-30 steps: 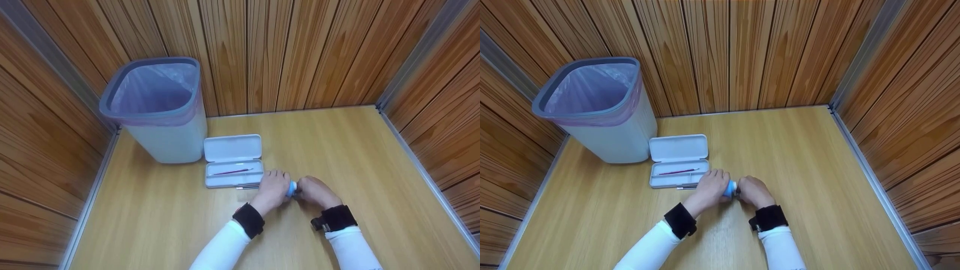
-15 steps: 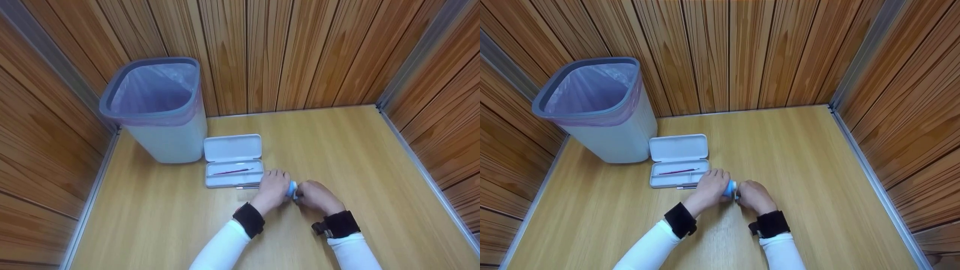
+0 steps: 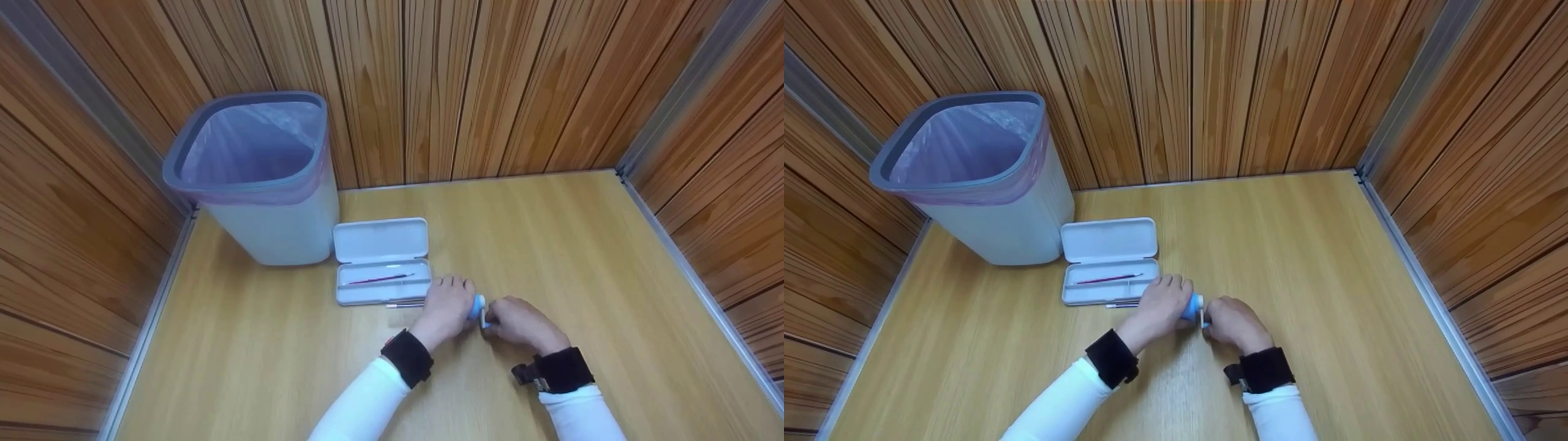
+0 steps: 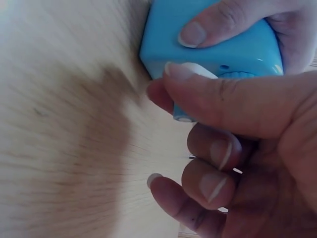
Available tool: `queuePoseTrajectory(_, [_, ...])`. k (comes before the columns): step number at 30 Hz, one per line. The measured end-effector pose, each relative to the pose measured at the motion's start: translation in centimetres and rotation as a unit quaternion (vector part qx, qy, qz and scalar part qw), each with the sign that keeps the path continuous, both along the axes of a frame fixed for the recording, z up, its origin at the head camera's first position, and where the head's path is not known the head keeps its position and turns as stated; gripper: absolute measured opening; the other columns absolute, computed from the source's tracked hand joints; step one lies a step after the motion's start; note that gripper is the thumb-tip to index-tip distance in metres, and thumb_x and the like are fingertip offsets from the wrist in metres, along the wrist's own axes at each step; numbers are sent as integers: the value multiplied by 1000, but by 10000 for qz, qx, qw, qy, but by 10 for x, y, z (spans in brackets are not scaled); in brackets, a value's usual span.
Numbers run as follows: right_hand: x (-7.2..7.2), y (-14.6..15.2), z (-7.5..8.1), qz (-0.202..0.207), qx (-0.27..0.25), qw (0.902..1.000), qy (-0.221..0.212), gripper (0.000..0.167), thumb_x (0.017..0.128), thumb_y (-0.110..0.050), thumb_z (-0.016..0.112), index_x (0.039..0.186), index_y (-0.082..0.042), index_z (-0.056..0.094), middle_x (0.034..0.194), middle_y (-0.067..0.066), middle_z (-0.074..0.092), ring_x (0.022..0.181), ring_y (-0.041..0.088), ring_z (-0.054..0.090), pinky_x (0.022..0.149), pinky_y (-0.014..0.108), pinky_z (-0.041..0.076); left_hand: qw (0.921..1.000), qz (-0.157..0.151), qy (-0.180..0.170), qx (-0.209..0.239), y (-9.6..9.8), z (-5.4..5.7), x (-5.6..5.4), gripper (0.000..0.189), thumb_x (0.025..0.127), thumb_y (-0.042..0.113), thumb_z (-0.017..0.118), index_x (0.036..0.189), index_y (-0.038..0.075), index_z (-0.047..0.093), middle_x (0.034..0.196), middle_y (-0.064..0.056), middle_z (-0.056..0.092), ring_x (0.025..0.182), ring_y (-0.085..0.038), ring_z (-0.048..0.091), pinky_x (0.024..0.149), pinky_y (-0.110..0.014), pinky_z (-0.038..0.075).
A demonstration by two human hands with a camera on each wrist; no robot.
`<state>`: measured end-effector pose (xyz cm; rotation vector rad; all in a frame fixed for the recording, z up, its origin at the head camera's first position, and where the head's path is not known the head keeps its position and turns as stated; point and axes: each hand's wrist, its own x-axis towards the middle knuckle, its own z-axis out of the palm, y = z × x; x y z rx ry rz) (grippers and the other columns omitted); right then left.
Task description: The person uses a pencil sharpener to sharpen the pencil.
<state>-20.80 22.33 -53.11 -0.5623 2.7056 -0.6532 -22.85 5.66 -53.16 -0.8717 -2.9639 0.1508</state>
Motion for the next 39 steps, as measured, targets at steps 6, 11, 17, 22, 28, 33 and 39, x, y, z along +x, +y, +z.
queuePoseTrajectory(6, [3, 1, 6, 4, -24, 10000, -62, 14, 85, -10, 74, 73, -14, 70, 61, -6, 50, 54, 12, 46, 51, 29, 39, 10000, 54, -73, 25, 1, -1, -1, 58, 76, 49, 79, 116, 11, 59, 106, -6, 61, 98, -21, 58, 80, -34, 46])
queuePoseTrajectory(11, [4, 2, 10, 20, -16, 10000, -71, 12, 85, -10, 75, 75, -14, 71, 62, -6, 51, 55, 12, 47, 52, 29, 39, 9997, 53, -222, -14, 1, 0, 0, 59, 78, 49, 78, 118, 11, 57, 107, -6, 61, 98, -21, 57, 81, -34, 46])
queuePoseTrajectory(17, [4, 5, 14, 387, -118, 9989, 230, 18, 83, -8, 75, 67, -12, 67, 59, -9, 44, 52, 8, 40, 49, 26, 34, 9999, 38, 128, -11, 1, -2, 0, 51, 79, 45, 77, 114, 12, 60, 103, -5, 63, 95, -21, 59, 77, -33, 47])
queuePoseTrajectory(22, [3, 5, 19, 426, -103, 9989, 152, 16, 82, -9, 76, 69, -11, 69, 59, -10, 45, 51, 8, 40, 48, 26, 34, 10000, 42, 73, -36, 2, -2, 0, 48, 82, 43, 74, 116, 12, 60, 105, -5, 63, 96, -21, 58, 78, -33, 47])
queuePoseTrajectory(28, [3, 4, 29, 61, 11, 9999, -101, 6, 84, -10, 76, 78, -11, 73, 63, -6, 53, 55, 13, 46, 51, 29, 38, 9998, 125, -162, -54, 3, -1, 1, 44, 88, 37, 70, 122, 12, 58, 110, -6, 62, 101, -22, 57, 83, -34, 47])
queuePoseTrajectory(33, [3, 6, 35, -15, 8, 9999, -109, 2, 85, -7, 74, 86, -7, 75, 69, -4, 58, 60, 14, 49, 56, 31, 43, 9997, 95, -198, -50, 4, 0, 1, 41, 90, 34, 68, 123, 12, 58, 110, -6, 62, 101, -22, 57, 84, -34, 47])
queuePoseTrajectory(39, [-2, 8, 46, -21, -104, 9999, 71, 7, 85, -3, 74, 90, -7, 75, 75, -4, 61, 65, 14, 52, 60, 32, 46, 9998, 57, -129, -117, 5, 0, -1, 36, 92, 33, 64, 121, 12, 59, 108, -6, 62, 99, -21, 57, 83, -33, 47])
